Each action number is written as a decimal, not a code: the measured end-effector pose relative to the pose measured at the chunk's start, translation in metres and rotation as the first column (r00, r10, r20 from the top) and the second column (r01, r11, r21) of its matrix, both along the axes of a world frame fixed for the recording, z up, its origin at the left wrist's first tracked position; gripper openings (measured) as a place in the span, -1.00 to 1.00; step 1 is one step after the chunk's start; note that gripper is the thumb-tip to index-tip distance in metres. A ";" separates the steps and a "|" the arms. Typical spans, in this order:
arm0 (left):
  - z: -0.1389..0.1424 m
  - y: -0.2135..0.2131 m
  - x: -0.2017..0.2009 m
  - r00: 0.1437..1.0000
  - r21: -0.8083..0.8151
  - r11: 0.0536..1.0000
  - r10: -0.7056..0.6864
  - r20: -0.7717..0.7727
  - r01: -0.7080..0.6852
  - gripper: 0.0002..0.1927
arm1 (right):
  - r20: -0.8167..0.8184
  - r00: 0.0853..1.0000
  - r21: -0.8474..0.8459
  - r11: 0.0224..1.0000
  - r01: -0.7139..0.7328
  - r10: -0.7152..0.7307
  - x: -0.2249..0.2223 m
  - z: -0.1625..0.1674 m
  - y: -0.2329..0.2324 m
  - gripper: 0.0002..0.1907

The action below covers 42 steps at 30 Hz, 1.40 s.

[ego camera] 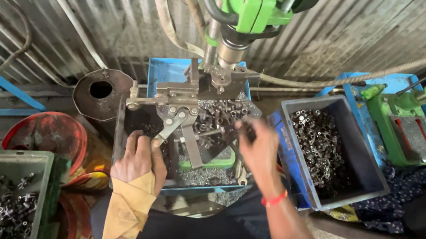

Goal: The person operates a green drill press to drill holes in small cylindrical metal parts. They repeatedly pick parts from a bin, place them in a jig, lower the drill to machine the part, and then remove the finished piece. The person also briefly adjusts a protective wrap on their left wrist.

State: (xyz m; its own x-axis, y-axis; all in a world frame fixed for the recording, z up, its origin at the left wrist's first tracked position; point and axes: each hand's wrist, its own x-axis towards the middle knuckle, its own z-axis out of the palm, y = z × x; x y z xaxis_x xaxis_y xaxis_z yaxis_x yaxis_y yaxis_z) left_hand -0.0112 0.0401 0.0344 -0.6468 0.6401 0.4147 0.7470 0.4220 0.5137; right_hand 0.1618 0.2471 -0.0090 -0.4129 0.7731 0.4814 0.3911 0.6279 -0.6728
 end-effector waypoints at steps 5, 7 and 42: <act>0.000 -0.001 -0.001 0.999 0.030 0.999 -0.025 -0.040 0.026 -0.80 | 0.120 0.992 0.068 0.997 -0.034 0.026 -0.012 0.003 0.050 -0.76; 0.001 -0.001 0.000 1.000 0.023 1.000 -0.019 -0.017 0.020 -0.82 | 0.121 0.992 -0.092 0.995 -0.036 0.047 -0.014 -0.001 0.058 -0.77; 0.024 0.060 -0.104 0.882 0.217 0.920 -0.214 -0.421 0.326 -0.83 | -0.919 0.353 -0.390 0.270 -0.881 -0.175 -0.072 0.185 0.301 -0.34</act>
State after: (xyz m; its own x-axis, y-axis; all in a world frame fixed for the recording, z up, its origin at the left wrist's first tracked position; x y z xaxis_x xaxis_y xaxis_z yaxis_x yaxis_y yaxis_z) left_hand -0.1151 0.1005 0.0583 -0.2201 0.5909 0.7761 0.9714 0.0602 0.2297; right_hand 0.0896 0.5484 0.1761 -0.6744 0.7367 0.0496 -0.6275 -0.5365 -0.5643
